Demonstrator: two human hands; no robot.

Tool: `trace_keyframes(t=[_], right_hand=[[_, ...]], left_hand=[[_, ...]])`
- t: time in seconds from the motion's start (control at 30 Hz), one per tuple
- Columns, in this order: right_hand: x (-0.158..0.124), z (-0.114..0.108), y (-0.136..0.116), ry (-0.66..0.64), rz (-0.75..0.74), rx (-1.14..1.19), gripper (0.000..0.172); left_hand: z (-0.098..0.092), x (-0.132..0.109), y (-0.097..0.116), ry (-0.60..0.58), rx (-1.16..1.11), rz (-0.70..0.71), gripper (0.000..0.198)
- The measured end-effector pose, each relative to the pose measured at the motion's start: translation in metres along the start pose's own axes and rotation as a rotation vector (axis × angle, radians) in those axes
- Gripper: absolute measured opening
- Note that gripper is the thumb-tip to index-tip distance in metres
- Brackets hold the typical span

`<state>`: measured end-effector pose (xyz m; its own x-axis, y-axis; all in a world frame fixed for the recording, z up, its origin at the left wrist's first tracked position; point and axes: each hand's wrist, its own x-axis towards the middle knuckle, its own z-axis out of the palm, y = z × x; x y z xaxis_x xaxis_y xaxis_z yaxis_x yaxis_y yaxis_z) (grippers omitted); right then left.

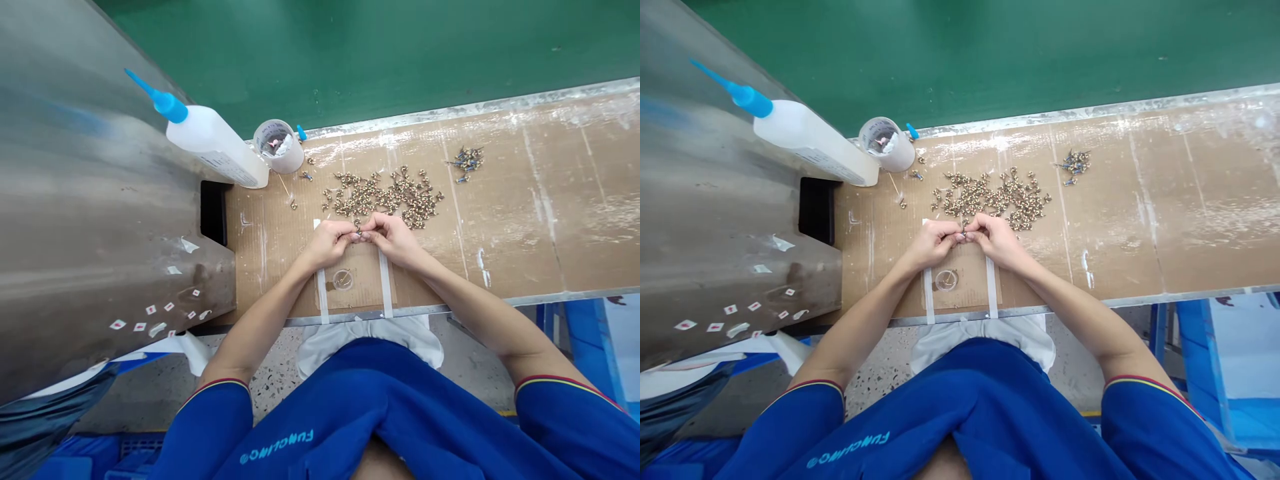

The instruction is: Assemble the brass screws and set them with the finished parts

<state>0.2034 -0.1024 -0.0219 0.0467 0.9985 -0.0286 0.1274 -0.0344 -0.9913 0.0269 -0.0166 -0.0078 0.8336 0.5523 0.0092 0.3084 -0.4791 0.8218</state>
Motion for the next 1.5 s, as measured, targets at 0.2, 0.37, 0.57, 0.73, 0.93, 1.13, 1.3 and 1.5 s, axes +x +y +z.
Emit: trace_keyframes(t=[0.2,0.37,0.57,0.73,0.93,1.13,1.3,1.5], right_hand=[[-0.002,0.002,0.003,0.018,0.013,-0.006,0.026],[-0.003,0.001,0.003,0.008,0.028,0.020,0.029],[-0.003,-0.001,-0.003,-0.013,0.043,0.014,0.031],[-0.004,0.001,-0.003,-0.004,0.046,-0.003,0.034],[-0.002,-0.004,-0.006,-0.033,0.078,0.027,0.041],[-0.001,-0.008,-0.009,-0.029,0.094,0.036,0.046],[-0.002,-0.007,-0.007,-0.034,0.103,0.045,0.044],[-0.003,-0.014,-0.010,0.000,0.052,0.030,0.041]], left_hand=[[0.001,0.000,0.001,0.004,-0.006,-0.016,0.028],[0.003,0.000,-0.001,0.001,-0.052,0.008,0.024],[0.004,0.001,-0.004,0.003,-0.092,0.029,0.027],[0.006,0.002,-0.005,-0.006,-0.064,-0.001,0.026],[0.003,0.001,-0.004,-0.003,-0.068,0.040,0.027],[-0.004,0.001,0.000,-0.005,-0.079,0.069,0.031],[-0.005,0.001,0.000,-0.013,-0.127,0.043,0.024],[-0.012,-0.002,0.003,-0.054,-0.203,-0.032,0.019]])
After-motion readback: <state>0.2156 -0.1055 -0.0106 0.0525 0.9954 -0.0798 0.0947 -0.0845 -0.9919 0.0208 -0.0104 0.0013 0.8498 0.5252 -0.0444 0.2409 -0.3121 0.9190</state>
